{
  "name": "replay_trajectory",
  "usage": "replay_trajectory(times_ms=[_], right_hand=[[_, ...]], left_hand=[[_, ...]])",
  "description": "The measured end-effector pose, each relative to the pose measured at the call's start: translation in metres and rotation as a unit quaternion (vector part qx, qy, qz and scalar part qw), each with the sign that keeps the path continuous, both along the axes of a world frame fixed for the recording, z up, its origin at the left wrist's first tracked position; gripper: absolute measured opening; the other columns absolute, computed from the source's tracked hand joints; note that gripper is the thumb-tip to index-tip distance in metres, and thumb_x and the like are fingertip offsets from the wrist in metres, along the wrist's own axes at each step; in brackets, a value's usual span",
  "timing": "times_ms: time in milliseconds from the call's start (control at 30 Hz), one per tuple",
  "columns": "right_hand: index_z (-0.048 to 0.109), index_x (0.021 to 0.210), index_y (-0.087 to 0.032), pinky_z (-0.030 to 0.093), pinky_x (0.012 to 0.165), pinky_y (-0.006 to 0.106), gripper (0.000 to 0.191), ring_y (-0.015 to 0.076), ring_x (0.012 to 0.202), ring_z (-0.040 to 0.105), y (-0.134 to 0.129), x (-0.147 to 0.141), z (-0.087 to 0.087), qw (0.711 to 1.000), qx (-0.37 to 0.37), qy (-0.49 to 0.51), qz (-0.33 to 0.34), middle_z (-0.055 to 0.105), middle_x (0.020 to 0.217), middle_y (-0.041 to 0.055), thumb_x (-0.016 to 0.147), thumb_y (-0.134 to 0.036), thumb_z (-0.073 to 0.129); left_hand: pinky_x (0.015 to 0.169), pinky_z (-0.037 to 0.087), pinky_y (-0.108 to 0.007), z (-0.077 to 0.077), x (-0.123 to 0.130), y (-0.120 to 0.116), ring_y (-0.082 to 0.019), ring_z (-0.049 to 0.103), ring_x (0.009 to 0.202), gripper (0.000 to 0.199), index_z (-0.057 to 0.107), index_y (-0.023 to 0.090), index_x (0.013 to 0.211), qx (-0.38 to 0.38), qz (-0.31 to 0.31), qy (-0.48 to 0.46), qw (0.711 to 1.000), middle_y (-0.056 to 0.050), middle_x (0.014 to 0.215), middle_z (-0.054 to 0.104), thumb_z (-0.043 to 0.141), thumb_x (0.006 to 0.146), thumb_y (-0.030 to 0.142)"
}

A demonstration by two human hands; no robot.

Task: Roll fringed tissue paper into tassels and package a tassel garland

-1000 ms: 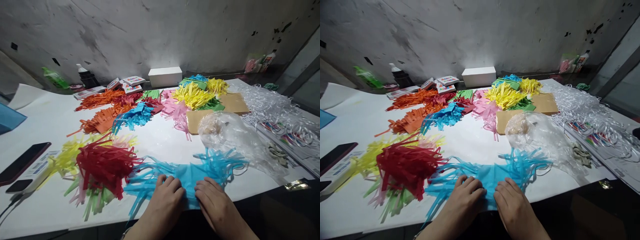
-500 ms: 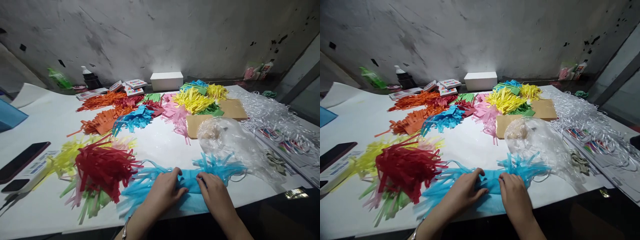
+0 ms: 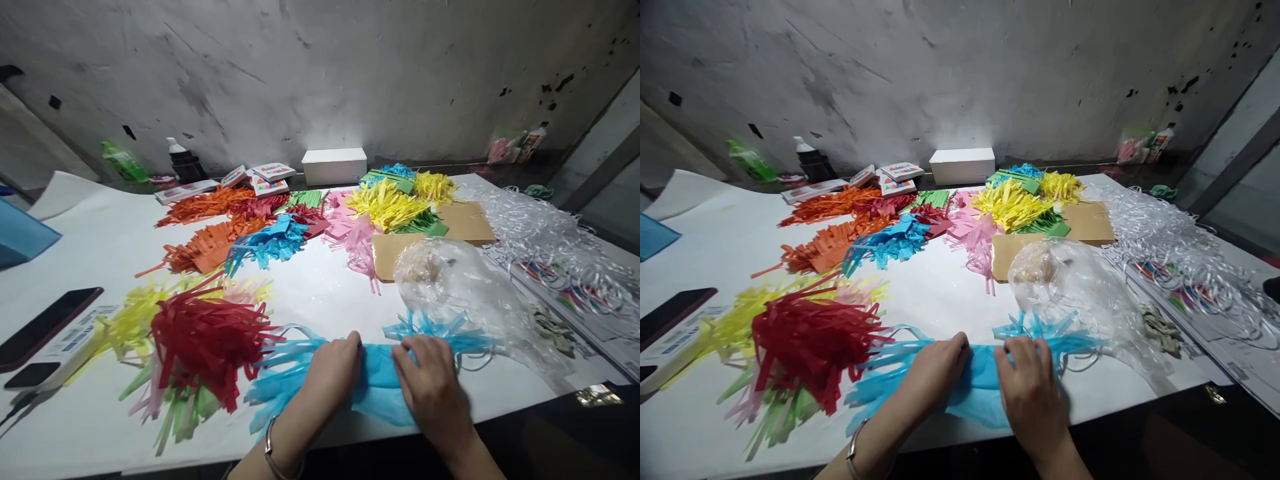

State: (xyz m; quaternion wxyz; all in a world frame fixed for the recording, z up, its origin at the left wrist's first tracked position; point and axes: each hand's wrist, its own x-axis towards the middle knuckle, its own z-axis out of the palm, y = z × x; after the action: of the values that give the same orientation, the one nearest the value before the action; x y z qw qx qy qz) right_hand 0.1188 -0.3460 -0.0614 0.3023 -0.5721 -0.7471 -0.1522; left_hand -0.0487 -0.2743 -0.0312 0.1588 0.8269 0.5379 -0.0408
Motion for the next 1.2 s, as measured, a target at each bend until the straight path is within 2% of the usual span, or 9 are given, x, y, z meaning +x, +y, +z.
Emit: replay_trajectory(times_ms=[100,200,333,467,667,833,1000,1100,1200], right_hand=[[0.065,0.095,-0.018,0.036,0.099,0.043,0.017,0.0227,0.092,0.062,-0.004,-0.001,-0.003,0.992,-0.003,-0.002,0.13,0.068,0.087,0.0045,0.098,-0.013,0.048],[0.065,0.09,-0.016,0.035,0.1,0.042,0.025,0.0198,0.085,0.061,-0.006,-0.001,-0.01,0.991,0.011,-0.012,0.131,0.066,0.079,0.0033,0.098,-0.007,0.044],[0.064,0.088,-0.017,0.036,0.096,0.04,0.022,0.0175,0.078,0.059,-0.007,-0.002,-0.007,0.99,0.012,0.063,0.122,0.065,0.078,0.0023,0.097,-0.008,0.046],[0.063,0.096,-0.017,0.035,0.097,0.041,0.019,0.0188,0.084,0.06,-0.012,-0.008,0.001,0.987,-0.004,0.098,0.13,0.067,0.086,0.0039,0.098,-0.012,0.046],[0.068,0.105,-0.014,0.032,0.104,0.042,0.035,0.0213,0.092,0.06,-0.02,-0.007,-0.015,0.989,0.035,-0.014,0.142,0.071,0.089,0.0055,0.103,-0.012,0.033],[0.067,0.099,-0.019,0.034,0.098,0.04,0.034,0.0197,0.089,0.058,-0.023,-0.002,-0.016,0.99,-0.015,0.061,0.128,0.069,0.089,0.0044,0.104,-0.015,0.034],[0.059,0.078,-0.023,0.033,0.08,0.039,0.031,0.0214,0.077,0.053,-0.007,-0.005,-0.009,0.989,-0.12,0.071,0.047,0.061,0.077,0.0021,0.101,-0.018,0.04],[0.055,0.07,-0.023,0.032,0.076,0.041,0.03,0.0241,0.074,0.052,0.002,-0.01,-0.007,0.994,-0.102,0.024,-0.02,0.058,0.069,0.0036,0.098,-0.019,0.044],[0.06,0.083,-0.021,0.034,0.085,0.045,0.021,0.0249,0.082,0.055,0.004,-0.013,-0.002,0.998,-0.06,0.004,-0.028,0.064,0.081,0.0064,0.097,-0.016,0.045]], left_hand=[[0.067,0.049,-0.037,0.0,0.001,0.0,-0.031,0.074,0.084,0.02,0.064,0.015,0.105,0.011,0.008,-0.005,1.0,-0.014,0.091,0.078,0.045,0.1,0.019],[0.075,0.051,-0.038,0.003,-0.004,-0.005,-0.03,0.072,0.092,0.018,0.063,0.016,0.11,0.032,0.016,-0.022,0.999,-0.013,0.099,0.076,0.05,0.099,0.021],[0.105,0.034,-0.053,0.001,-0.016,-0.02,-0.032,0.054,0.122,0.044,0.059,0.026,0.123,0.174,-0.125,-0.127,0.968,-0.008,0.131,0.063,0.075,0.083,0.037],[0.11,0.024,-0.049,-0.013,-0.026,-0.029,-0.024,0.055,0.112,0.01,0.065,0.025,0.096,0.299,-0.22,-0.189,0.909,-0.002,0.112,0.068,0.071,0.089,0.024],[0.1,0.028,-0.041,-0.029,-0.047,-0.03,-0.019,0.055,0.093,0.002,0.067,0.025,0.093,0.297,-0.27,-0.204,0.893,0.002,0.092,0.068,0.068,0.092,0.026],[0.094,0.029,-0.04,-0.033,-0.055,-0.037,-0.02,0.057,0.093,0.008,0.067,0.024,0.091,0.235,-0.196,-0.164,0.938,0.002,0.09,0.07,0.074,0.087,0.023],[0.083,0.037,-0.041,-0.015,-0.035,-0.029,-0.024,0.062,0.091,0.014,0.069,0.02,0.08,0.119,-0.074,-0.067,0.988,-0.003,0.09,0.072,0.062,0.091,0.014],[0.081,0.04,-0.045,-0.006,-0.023,-0.018,-0.029,0.064,0.096,0.022,0.072,0.018,0.084,0.085,-0.041,-0.01,0.995,-0.009,0.093,0.073,0.053,0.094,0.016],[0.081,0.042,-0.047,-0.004,-0.018,-0.011,-0.032,0.065,0.098,0.024,0.073,0.017,0.085,0.083,-0.034,0.003,0.996,-0.011,0.092,0.074,0.052,0.095,0.018]])
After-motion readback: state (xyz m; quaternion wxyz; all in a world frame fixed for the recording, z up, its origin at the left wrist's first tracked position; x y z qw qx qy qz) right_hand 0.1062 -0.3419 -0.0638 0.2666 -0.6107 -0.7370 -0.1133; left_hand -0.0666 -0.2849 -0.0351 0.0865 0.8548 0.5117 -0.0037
